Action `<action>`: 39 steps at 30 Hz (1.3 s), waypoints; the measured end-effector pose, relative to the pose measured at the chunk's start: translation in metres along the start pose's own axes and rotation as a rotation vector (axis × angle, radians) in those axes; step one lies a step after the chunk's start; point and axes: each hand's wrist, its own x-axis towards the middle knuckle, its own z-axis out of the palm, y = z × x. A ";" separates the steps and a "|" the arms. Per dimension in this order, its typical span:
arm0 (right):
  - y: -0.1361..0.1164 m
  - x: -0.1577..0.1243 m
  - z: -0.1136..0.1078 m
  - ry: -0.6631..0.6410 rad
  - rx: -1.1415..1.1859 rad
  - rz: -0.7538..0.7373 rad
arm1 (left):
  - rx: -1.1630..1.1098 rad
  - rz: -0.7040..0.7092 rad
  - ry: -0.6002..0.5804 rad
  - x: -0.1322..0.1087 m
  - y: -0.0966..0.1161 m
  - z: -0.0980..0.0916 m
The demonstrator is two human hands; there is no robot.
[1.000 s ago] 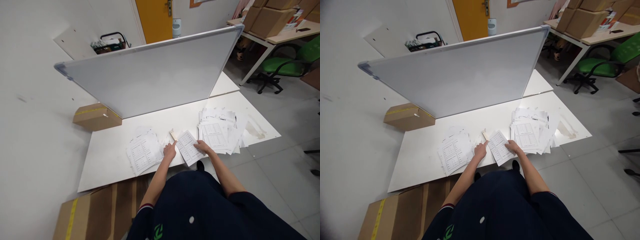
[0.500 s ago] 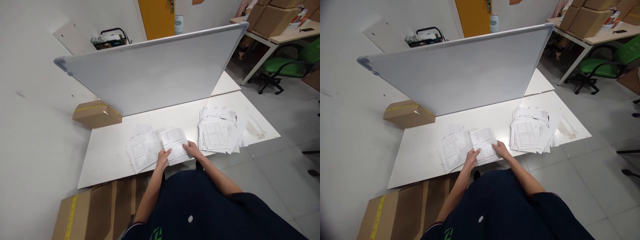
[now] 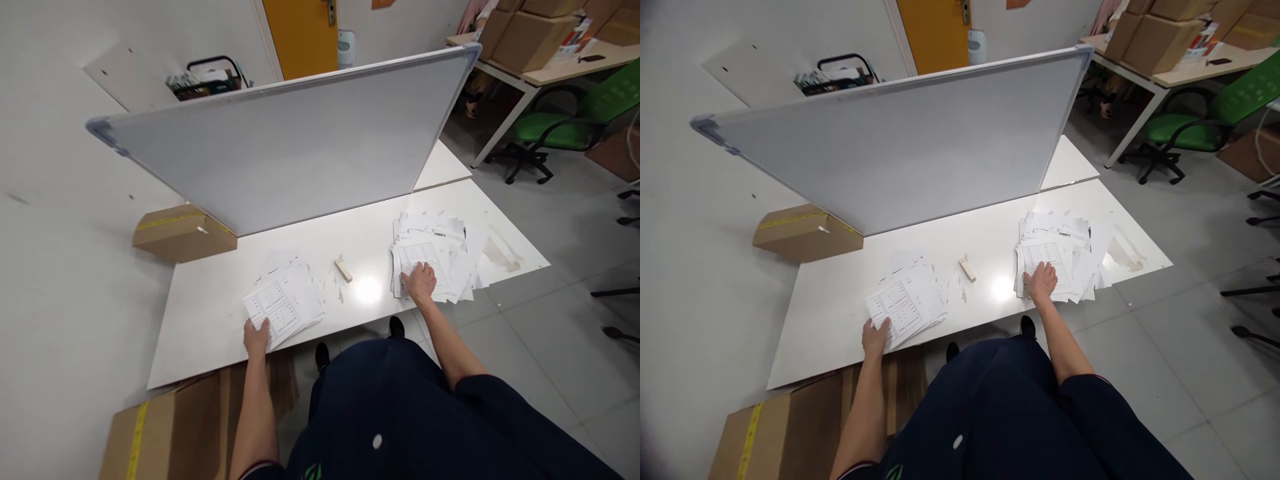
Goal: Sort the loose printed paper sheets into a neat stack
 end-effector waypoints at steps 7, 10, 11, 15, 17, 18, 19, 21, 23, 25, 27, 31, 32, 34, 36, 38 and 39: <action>0.001 0.006 0.003 -0.182 -0.102 -0.010 | 0.056 -0.084 0.104 -0.032 0.017 0.006; 0.000 0.009 -0.003 -0.270 -0.167 -0.040 | 0.005 0.030 0.147 -0.041 0.017 0.009; 0.000 0.011 -0.005 -0.291 -0.182 -0.048 | -0.008 0.072 0.159 -0.043 0.018 0.011; 0.001 0.013 -0.010 -0.315 -0.170 -0.074 | -0.065 0.224 0.178 -0.054 0.034 0.018; 0.002 0.012 -0.011 -0.298 -0.125 -0.058 | -0.084 0.287 0.146 -0.062 0.045 0.023; 0.003 0.011 -0.010 -0.280 -0.098 -0.041 | -0.090 0.317 0.118 -0.066 0.052 0.026; 0.004 0.010 -0.009 -0.262 -0.072 -0.021 | -0.094 0.344 0.086 -0.070 0.058 0.030; 0.005 0.007 -0.007 -0.242 -0.033 0.008 | -0.112 0.377 0.015 -0.079 0.069 0.036; 0.005 0.004 -0.008 -0.249 -0.017 0.022 | -0.157 0.380 -0.057 -0.089 0.078 0.043; 0.002 -0.001 -0.012 -0.234 -0.022 -0.014 | -0.230 0.369 -0.131 -0.099 0.087 0.050; -0.004 -0.011 -0.021 -0.165 -0.017 -0.099 | -0.337 0.342 -0.226 -0.111 0.095 0.055; -0.029 -0.044 -0.053 -0.125 0.233 -0.343 | -0.613 0.132 -0.550 -0.129 0.113 0.064; -0.037 -0.053 -0.062 -0.173 0.355 -0.414 | -0.676 0.051 -0.637 -0.131 0.118 0.065; -0.050 -0.070 -0.078 -0.271 0.604 -0.490 | -0.788 -0.082 -0.788 -0.133 0.125 0.066; -0.059 -0.082 -0.087 -0.412 0.821 -0.509 | -0.896 -0.141 -0.935 -0.133 0.130 0.064; -0.062 -0.087 -0.090 -0.577 0.973 -0.496 | -0.995 -0.141 -1.055 -0.133 0.134 0.061; -0.061 -0.087 -0.088 -0.655 1.017 -0.488 | -1.030 -0.136 -1.091 -0.133 0.135 0.059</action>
